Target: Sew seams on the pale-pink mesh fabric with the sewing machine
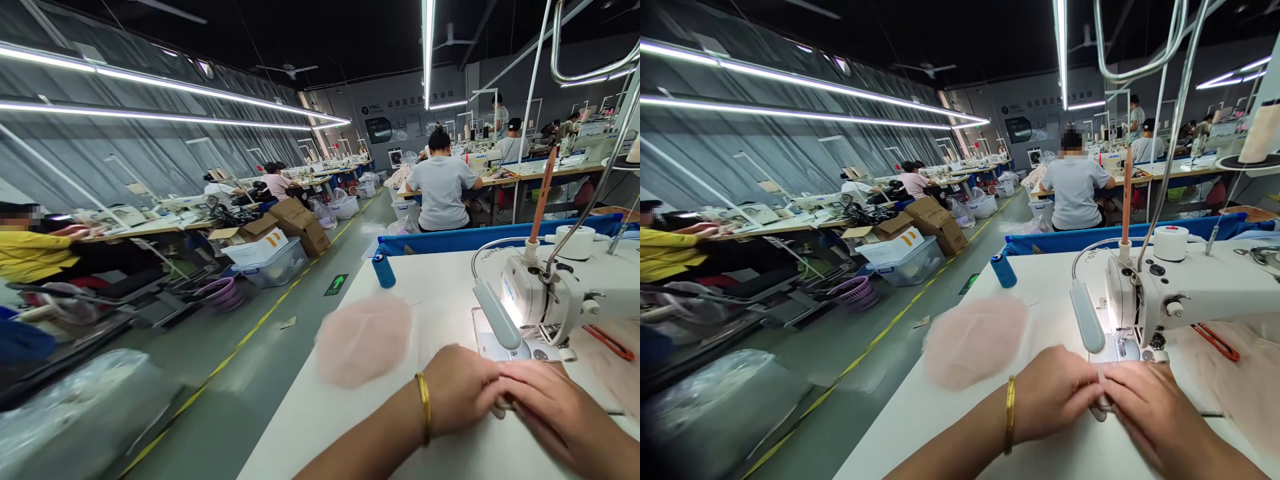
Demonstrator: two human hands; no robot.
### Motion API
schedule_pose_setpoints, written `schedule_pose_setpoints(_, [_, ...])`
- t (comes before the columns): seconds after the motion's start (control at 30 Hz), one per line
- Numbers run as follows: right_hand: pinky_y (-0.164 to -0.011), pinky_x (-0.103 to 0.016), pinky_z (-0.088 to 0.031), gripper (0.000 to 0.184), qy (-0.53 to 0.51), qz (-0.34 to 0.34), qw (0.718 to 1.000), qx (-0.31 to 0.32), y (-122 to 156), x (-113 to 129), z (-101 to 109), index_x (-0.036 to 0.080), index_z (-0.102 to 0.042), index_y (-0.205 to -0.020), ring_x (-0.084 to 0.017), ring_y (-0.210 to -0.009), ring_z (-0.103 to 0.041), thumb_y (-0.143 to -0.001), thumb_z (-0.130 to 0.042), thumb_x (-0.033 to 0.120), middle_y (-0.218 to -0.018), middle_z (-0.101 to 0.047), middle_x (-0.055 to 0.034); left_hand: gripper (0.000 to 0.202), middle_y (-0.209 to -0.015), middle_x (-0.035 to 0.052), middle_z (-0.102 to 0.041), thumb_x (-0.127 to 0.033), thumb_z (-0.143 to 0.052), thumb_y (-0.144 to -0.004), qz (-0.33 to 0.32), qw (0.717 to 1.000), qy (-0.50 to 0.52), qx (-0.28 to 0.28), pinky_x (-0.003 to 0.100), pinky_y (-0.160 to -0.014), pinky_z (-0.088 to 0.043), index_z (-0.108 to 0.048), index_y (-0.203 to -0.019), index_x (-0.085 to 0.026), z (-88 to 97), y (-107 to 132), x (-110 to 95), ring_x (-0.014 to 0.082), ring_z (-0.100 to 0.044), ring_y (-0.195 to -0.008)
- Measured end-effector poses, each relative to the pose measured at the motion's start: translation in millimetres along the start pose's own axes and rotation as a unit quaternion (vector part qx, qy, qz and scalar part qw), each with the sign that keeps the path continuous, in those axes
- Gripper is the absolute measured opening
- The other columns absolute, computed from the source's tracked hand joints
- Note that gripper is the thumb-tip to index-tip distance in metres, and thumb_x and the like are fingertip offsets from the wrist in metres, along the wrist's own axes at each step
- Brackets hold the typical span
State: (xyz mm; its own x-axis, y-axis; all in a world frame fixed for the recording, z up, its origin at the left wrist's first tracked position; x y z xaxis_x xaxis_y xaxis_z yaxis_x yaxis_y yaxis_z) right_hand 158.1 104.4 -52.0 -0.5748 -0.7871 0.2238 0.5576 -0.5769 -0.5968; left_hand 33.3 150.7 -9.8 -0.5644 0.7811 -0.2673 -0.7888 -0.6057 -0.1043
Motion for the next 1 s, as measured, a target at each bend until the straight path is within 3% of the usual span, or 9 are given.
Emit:
schedule_pose_setpoints(0.17, [-0.107, -0.044, -0.059, 0.051, -0.016, 0.06, 0.998, 0.026, -17, 37, -24, 0.02, -0.054, -0.152, -0.028, -0.132, -0.068, -0.102, -0.053, 0.014, -0.144, -0.07, -0.0151, 0.03, -0.11, 0.0065, -0.079, -0.003, -0.053, -0.092, 0.071, 0.996, -0.03, -0.035, 0.035, -0.095, -0.055, -0.074, -0.104, -0.019, 15.1, -8, 50, 0.0225, -0.072, -0.102])
schedule_pose_setpoints(0.27, [-0.096, -0.042, -0.063, 0.056, -0.035, 0.058, 0.998, 0.012, -29, 44, -30, 0.015, -0.049, -0.153, -0.027, -0.118, -0.073, -0.098, -0.049, 0.008, -0.131, -0.075, -0.018, 0.018, -0.117, 0.0074, -0.078, -0.013, -0.063, -0.092, 0.1, 0.994, -0.041, -0.007, 0.036, -0.096, -0.056, -0.074, -0.105, -0.02, 4.8, -6, 66, 0.0245, -0.073, -0.107])
schedule_pose_setpoints(0.4, [-0.067, -0.031, -0.058, 0.04, -0.044, 0.057, 0.996, 0.052, -33, 33, -27, 0.023, -0.063, -0.134, -0.02, -0.075, -0.068, -0.101, -0.046, 0.008, -0.088, -0.073, -0.0049, 0.02, -0.099, 0.0117, -0.076, -0.035, -0.077, -0.089, 0.169, 0.983, -0.074, 0.008, 0.039, -0.085, -0.057, -0.072, -0.098, -0.017, -6.3, 8, 69, 0.0306, -0.073, -0.097])
schedule_pose_setpoints(0.5, [-0.077, -0.033, -0.056, 0.033, -0.051, 0.022, 0.992, 0.115, -24, 9, -16, 0.029, -0.071, -0.12, -0.021, -0.089, -0.071, -0.103, -0.049, 0.012, -0.096, -0.076, -0.0043, 0.028, -0.088, 0.0105, -0.072, -0.045, -0.075, -0.092, 0.202, 0.976, -0.083, 0.007, 0.04, -0.083, -0.055, -0.069, -0.094, -0.018, -10.1, 14, 62, 0.0307, -0.071, -0.091])
schedule_pose_setpoints(0.6, [-0.092, -0.037, -0.056, 0.038, -0.088, -0.002, 0.987, 0.137, -13, -3, -4, 0.033, -0.071, -0.125, -0.023, -0.114, -0.07, -0.102, -0.051, 0.011, -0.117, -0.077, -0.0045, 0.036, -0.102, 0.0144, -0.069, -0.053, -0.076, -0.089, 0.188, 0.978, -0.085, -0.007, 0.045, -0.089, -0.053, -0.069, -0.095, -0.018, -11.3, 6, 49, 0.0346, -0.065, -0.103])
schedule_pose_setpoints(0.67, [-0.099, -0.04, -0.054, 0.036, -0.093, -0.024, 0.987, 0.133, -9, -5, 0, 0.032, -0.071, -0.12, -0.025, -0.123, -0.066, -0.102, -0.05, 0.01, -0.123, -0.075, -0.0046, 0.033, -0.11, 0.0152, -0.066, -0.048, -0.08, -0.084, 0.158, 0.986, -0.042, -0.027, 0.047, -0.092, -0.051, -0.067, -0.09, -0.018, -13.6, -4, 40, 0.0359, -0.061, -0.108])
schedule_pose_setpoints(0.77, [-0.096, -0.043, -0.054, 0.027, -0.075, -0.064, 0.987, 0.129, -6, -4, -4, 0.029, -0.069, -0.105, -0.026, -0.119, -0.065, -0.102, -0.05, 0.011, -0.124, -0.071, -0.0061, 0.019, -0.1, 0.0079, -0.065, -0.019, -0.075, -0.077, 0.13, 0.983, 0.112, -0.063, 0.042, -0.091, -0.049, -0.056, -0.075, -0.02, -20.0, -14, 36, 0.0288, -0.059, -0.101])
schedule_pose_setpoints(0.9, [-0.085, -0.041, -0.055, 0.026, -0.08, -0.108, 0.986, 0.095, -5, -5, -1, 0.027, -0.068, -0.099, -0.025, -0.101, -0.062, -0.102, -0.046, 0.012, -0.116, -0.065, -0.0076, 0.022, -0.075, -0.0033, -0.057, -0.007, -0.061, -0.071, 0.151, 0.958, 0.235, -0.067, 0.027, -0.066, -0.046, -0.046, -0.076, -0.022, -34.6, -17, 46, 0.0153, -0.055, -0.07])
schedule_pose_setpoints(1.0, [-0.087, -0.041, -0.055, 0.029, -0.141, -0.15, 0.976, 0.071, -4, -8, 2, 0.027, -0.069, -0.098, -0.025, -0.102, -0.061, -0.106, -0.042, 0.019, -0.117, -0.063, -0.0078, 0.022, -0.073, -0.0056, -0.056, -0.009, -0.059, -0.076, 0.178, 0.934, 0.303, -0.066, 0.021, -0.053, -0.04, -0.048, -0.089, -0.022, -42.7, -17, 51, 0.0116, -0.052, -0.062])
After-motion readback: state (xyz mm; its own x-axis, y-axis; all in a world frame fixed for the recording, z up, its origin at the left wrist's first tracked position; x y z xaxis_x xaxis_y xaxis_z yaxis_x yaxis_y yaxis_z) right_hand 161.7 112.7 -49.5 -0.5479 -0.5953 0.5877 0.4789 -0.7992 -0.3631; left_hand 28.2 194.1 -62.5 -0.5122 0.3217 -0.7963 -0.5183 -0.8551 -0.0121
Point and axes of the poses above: each hand's wrist, its own y-axis away from the middle knuckle, its own z-axis out of the back of the hand, x = y × z, the point moved 9 cm from there along -y, towards the middle knuckle
